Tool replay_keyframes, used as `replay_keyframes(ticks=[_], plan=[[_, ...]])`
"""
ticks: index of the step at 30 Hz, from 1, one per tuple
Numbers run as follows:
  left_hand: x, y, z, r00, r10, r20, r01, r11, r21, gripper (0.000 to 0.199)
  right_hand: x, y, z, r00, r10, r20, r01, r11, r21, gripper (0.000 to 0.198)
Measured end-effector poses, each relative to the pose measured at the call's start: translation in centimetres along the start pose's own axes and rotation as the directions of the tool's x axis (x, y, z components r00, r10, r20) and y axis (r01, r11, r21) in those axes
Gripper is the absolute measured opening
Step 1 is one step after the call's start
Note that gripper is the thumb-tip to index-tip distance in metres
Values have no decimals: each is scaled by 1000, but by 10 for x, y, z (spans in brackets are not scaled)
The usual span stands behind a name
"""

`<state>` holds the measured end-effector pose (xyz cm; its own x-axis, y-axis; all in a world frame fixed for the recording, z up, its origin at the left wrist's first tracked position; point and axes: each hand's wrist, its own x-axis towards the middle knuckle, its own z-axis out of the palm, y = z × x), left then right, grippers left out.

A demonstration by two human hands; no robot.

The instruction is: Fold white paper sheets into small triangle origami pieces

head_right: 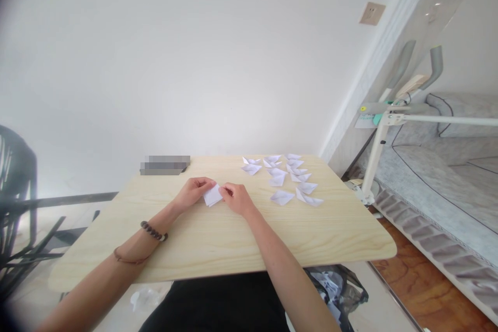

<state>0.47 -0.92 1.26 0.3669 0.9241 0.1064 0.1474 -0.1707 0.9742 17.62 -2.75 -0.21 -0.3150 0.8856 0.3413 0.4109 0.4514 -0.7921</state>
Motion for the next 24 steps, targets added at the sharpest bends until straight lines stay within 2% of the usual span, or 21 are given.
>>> replay_keyframes(ticks=[4,7,10,14,17,24], plan=[[1,-3,3,998,68,-18,-66,994,91,39,0,2,1,998,-19,-60,9,987,-160,28],[1,-4,1,985,171,-20,-159,950,268,43,0,4,3,996,6,-90,-35,947,-320,25],[2,-7,-5,966,251,57,-249,851,463,36,0,5,4,990,37,-136,-94,891,-445,22],[5,-13,-11,943,296,151,-321,692,647,32,0,6,3,983,61,-174,-146,838,-526,15],[5,-16,-11,941,293,171,-322,611,723,33,-1,7,1,983,60,-175,-147,830,-538,15],[1,-7,-1,966,217,137,-230,495,838,32,0,5,1,988,92,-123,-146,813,-564,18]])
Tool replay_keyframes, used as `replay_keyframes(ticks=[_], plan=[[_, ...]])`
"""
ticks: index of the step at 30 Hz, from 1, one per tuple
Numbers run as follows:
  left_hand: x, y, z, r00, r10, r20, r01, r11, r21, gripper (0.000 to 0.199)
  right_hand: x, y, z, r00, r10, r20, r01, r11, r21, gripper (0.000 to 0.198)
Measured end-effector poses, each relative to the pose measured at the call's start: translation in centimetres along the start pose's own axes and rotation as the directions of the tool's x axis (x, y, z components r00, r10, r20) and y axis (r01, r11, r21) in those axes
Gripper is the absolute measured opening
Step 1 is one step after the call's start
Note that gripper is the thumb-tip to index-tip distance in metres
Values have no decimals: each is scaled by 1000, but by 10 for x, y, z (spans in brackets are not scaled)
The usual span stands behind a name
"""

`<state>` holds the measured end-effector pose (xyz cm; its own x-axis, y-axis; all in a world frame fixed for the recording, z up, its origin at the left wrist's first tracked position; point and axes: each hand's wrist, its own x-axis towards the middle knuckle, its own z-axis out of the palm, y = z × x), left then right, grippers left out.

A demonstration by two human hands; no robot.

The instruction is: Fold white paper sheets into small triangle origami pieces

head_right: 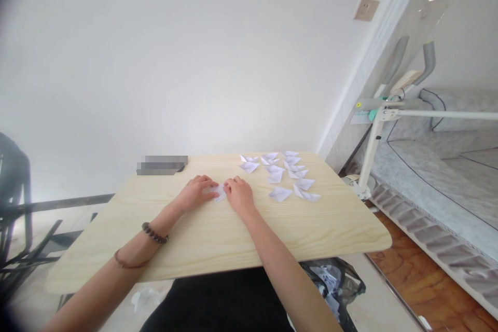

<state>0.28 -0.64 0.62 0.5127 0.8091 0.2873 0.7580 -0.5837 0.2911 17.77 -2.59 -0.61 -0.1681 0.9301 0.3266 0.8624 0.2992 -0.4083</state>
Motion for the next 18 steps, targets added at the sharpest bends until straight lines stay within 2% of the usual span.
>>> replay_keyframes(ticks=[7,13,18], plan=[[-2,18,-1,999,-36,-24,41,971,235,26,-3,-2,-2,1000,-14,-18,11,992,-123,28],[-5,14,0,1000,-12,-16,15,970,243,30,-5,-4,-7,1000,-12,12,14,988,-154,30],[-5,18,-1,996,-90,-23,93,954,286,33,-4,-6,-10,998,-19,60,31,978,-205,31]])
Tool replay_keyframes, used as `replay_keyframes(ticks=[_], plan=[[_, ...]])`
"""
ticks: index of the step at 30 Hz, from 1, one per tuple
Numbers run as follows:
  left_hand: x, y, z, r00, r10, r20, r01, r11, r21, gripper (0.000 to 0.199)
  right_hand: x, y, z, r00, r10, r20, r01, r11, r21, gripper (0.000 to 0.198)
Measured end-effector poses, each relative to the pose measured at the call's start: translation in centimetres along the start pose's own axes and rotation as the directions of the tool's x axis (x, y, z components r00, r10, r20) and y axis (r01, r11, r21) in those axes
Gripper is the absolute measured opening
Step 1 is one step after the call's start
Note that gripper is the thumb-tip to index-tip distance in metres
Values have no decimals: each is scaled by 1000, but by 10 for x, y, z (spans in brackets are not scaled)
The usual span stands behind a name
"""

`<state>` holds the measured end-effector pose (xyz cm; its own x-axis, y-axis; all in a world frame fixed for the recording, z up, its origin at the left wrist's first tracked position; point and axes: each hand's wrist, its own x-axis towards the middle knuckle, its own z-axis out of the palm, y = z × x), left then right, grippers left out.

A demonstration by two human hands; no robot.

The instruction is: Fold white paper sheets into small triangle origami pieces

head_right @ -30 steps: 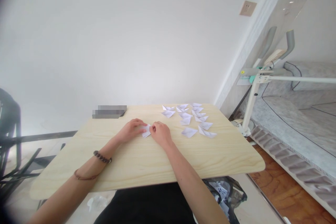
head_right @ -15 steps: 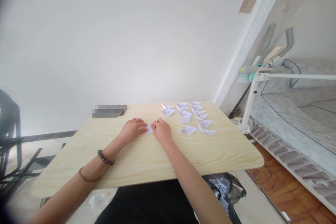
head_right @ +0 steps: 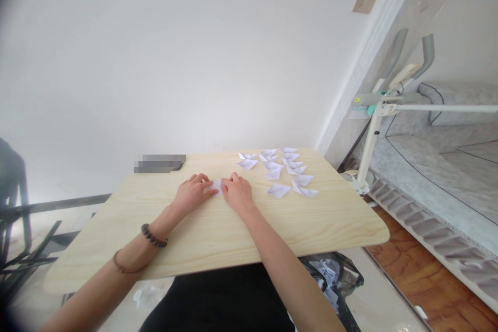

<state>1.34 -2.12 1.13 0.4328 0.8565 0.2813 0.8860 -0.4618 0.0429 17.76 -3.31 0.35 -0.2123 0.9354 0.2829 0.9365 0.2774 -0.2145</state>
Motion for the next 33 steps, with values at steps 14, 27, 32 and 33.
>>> replay_keyframes(ticks=[14,27,32,33], plan=[[-1,-2,-3,998,-48,42,52,994,-95,36,0,18,0,989,-142,48,131,974,186,34],[-1,3,-4,988,-140,58,143,988,-49,37,4,16,2,998,-56,24,52,988,146,26],[1,1,-2,987,-136,89,142,988,-57,36,5,16,6,999,-43,0,43,989,144,24],[1,1,-2,986,-141,88,147,987,-61,37,5,17,6,999,-33,1,32,984,175,23]])
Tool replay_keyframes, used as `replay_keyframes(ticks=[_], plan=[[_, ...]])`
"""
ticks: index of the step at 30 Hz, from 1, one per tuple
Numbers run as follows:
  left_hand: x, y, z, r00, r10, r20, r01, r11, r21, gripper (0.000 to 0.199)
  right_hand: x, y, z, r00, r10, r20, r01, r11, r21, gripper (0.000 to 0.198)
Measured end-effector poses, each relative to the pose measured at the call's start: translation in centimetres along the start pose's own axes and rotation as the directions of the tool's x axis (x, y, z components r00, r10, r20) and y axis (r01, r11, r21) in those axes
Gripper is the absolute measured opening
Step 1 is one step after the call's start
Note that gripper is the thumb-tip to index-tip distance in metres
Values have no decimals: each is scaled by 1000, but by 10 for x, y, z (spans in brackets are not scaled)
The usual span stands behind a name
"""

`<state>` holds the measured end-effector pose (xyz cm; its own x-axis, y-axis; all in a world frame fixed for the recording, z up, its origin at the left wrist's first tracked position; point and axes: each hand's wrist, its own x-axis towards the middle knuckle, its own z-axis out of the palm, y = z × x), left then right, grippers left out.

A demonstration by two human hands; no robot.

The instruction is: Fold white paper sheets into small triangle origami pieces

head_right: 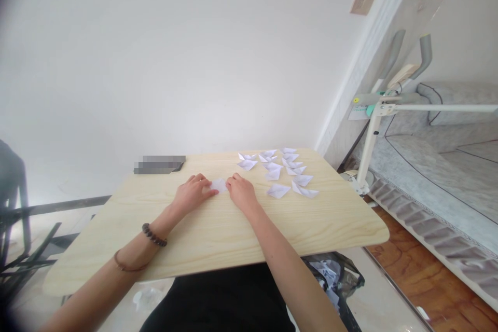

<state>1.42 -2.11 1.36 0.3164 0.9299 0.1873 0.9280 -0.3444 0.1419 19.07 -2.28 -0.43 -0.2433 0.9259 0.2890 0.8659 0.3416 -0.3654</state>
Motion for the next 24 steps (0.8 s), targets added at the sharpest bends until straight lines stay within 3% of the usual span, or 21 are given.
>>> replay_keyframes(ticks=[6,10,17,24], plan=[[0,-3,3,996,60,-66,-64,997,-47,40,1,6,-1,999,35,12,-36,987,155,19],[1,-4,2,992,113,-53,-117,991,-70,34,2,5,1,999,41,5,-41,988,151,18],[1,-16,-8,964,266,-8,-263,945,-193,42,-3,1,-2,1000,14,4,-14,993,119,27],[5,-21,-3,948,303,-98,-318,919,-235,29,-6,-1,-6,999,-40,15,39,993,110,28]])
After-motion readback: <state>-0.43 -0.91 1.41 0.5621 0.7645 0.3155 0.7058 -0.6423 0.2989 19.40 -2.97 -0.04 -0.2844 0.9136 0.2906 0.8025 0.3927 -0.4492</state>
